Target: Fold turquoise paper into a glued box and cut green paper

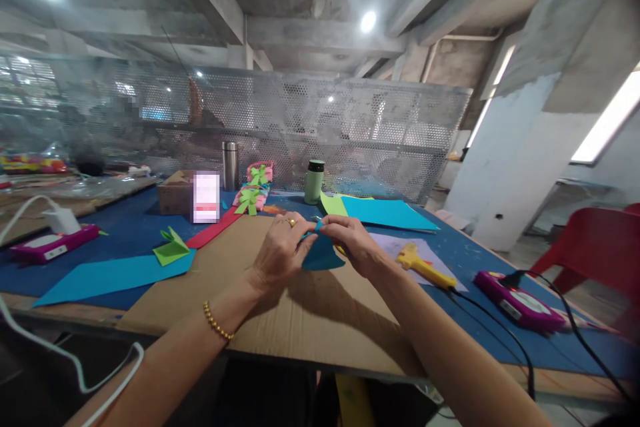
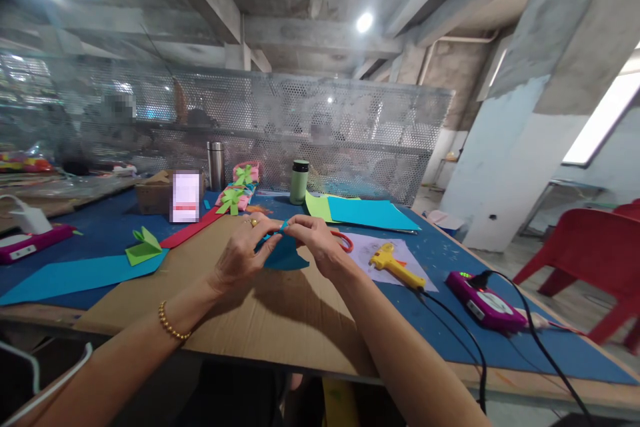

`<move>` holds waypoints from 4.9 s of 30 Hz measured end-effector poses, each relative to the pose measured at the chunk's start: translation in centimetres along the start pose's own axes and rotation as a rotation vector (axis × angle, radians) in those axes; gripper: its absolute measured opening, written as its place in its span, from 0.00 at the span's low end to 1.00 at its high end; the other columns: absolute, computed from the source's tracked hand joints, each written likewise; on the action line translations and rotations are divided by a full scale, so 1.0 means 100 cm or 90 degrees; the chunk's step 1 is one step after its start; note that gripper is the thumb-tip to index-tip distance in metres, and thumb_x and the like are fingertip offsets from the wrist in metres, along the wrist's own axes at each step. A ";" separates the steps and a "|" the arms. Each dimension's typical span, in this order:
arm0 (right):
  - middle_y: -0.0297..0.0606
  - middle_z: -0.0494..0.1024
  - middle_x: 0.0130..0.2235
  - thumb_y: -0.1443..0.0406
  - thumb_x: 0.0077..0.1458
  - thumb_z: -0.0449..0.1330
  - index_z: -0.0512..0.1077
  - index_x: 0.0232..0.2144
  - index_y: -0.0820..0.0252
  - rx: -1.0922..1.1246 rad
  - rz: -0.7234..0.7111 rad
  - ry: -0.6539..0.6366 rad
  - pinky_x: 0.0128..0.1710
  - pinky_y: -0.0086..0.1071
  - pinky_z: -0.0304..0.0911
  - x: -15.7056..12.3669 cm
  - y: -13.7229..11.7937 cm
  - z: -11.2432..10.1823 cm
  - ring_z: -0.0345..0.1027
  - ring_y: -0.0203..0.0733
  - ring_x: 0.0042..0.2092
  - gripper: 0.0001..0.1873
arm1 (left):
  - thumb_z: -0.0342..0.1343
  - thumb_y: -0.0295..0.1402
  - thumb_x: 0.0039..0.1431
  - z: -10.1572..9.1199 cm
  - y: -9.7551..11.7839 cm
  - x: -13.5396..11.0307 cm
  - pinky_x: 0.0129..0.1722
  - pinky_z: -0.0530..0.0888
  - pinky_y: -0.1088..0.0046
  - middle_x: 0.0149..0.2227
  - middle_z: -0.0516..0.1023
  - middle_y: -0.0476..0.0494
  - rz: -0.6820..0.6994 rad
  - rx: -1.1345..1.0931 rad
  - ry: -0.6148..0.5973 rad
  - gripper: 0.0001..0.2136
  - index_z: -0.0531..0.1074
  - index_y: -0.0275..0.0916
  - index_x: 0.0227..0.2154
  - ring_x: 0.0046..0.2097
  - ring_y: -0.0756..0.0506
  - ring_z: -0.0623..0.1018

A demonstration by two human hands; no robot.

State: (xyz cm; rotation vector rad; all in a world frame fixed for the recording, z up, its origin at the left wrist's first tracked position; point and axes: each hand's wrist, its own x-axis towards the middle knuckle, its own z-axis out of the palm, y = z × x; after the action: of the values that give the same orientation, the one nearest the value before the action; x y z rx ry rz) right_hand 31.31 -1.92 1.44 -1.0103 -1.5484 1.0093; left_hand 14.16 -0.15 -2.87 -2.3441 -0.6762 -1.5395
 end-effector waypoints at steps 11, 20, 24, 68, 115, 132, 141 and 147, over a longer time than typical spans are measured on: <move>0.27 0.60 0.21 0.63 0.41 0.61 0.68 0.18 0.59 -0.009 0.005 0.008 0.29 0.30 0.50 -0.001 0.002 0.002 0.52 0.33 0.27 0.07 | 0.51 0.33 0.68 0.001 0.000 0.000 0.44 0.70 0.60 0.39 0.78 0.38 0.013 0.026 -0.010 0.08 0.71 0.36 0.42 0.43 0.40 0.75; 0.27 0.61 0.22 0.66 0.36 0.62 0.66 0.19 0.59 0.128 0.076 -0.007 0.27 0.29 0.49 0.000 0.004 0.004 0.52 0.32 0.25 0.06 | 0.52 0.35 0.67 0.001 0.001 0.000 0.45 0.67 0.58 0.38 0.80 0.40 0.022 0.061 0.002 0.08 0.71 0.37 0.43 0.43 0.39 0.77; 0.28 0.63 0.23 0.66 0.36 0.62 0.64 0.19 0.58 0.176 0.097 -0.019 0.27 0.29 0.50 0.001 0.007 0.004 0.53 0.33 0.26 0.08 | 0.52 0.35 0.67 0.000 0.003 0.001 0.45 0.67 0.58 0.39 0.80 0.40 0.022 0.070 0.000 0.07 0.71 0.39 0.43 0.43 0.40 0.77; 0.33 0.77 0.24 0.65 0.37 0.74 0.75 0.21 0.64 0.263 0.147 -0.132 0.35 0.31 0.67 0.006 0.008 -0.013 0.69 0.32 0.26 0.11 | 0.60 0.34 0.62 -0.005 -0.001 0.007 0.47 0.66 0.55 0.34 0.81 0.48 -0.131 -0.109 -0.009 0.03 0.76 0.43 0.33 0.41 0.42 0.77; 0.35 0.78 0.30 0.60 0.57 0.64 0.76 0.37 0.57 -0.281 -0.346 0.020 0.35 0.32 0.65 -0.004 0.000 -0.006 0.70 0.38 0.33 0.08 | 0.59 0.31 0.61 -0.007 -0.006 0.010 0.49 0.67 0.57 0.34 0.82 0.48 -0.218 -0.109 -0.003 0.03 0.75 0.42 0.31 0.42 0.43 0.78; 0.38 0.81 0.35 0.65 0.56 0.61 0.77 0.38 0.59 -0.307 -0.322 0.015 0.38 0.32 0.68 0.003 0.010 -0.011 0.74 0.39 0.36 0.07 | 0.60 0.33 0.61 -0.005 -0.004 0.008 0.51 0.65 0.55 0.39 0.82 0.45 -0.221 -0.055 -0.072 0.05 0.78 0.41 0.38 0.46 0.40 0.77; 0.38 0.81 0.33 0.64 0.54 0.63 0.77 0.35 0.58 -0.310 -0.309 0.040 0.38 0.34 0.68 0.003 0.010 -0.010 0.74 0.40 0.35 0.06 | 0.61 0.32 0.60 -0.005 -0.003 0.009 0.45 0.65 0.61 0.31 0.77 0.48 -0.238 -0.045 -0.042 0.07 0.70 0.40 0.28 0.38 0.44 0.75; 0.38 0.81 0.32 0.63 0.53 0.64 0.77 0.34 0.57 -0.297 -0.293 0.056 0.36 0.34 0.68 0.003 0.009 -0.009 0.74 0.40 0.34 0.06 | 0.60 0.32 0.60 -0.002 -0.004 0.006 0.45 0.65 0.61 0.31 0.76 0.48 -0.250 -0.043 -0.033 0.10 0.66 0.41 0.26 0.39 0.43 0.74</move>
State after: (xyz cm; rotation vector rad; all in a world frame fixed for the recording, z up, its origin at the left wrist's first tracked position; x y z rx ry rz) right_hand 32.24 -1.23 0.82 -0.9243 -1.8724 0.2861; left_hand 14.03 0.23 -2.23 -2.4119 -1.1722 -1.6788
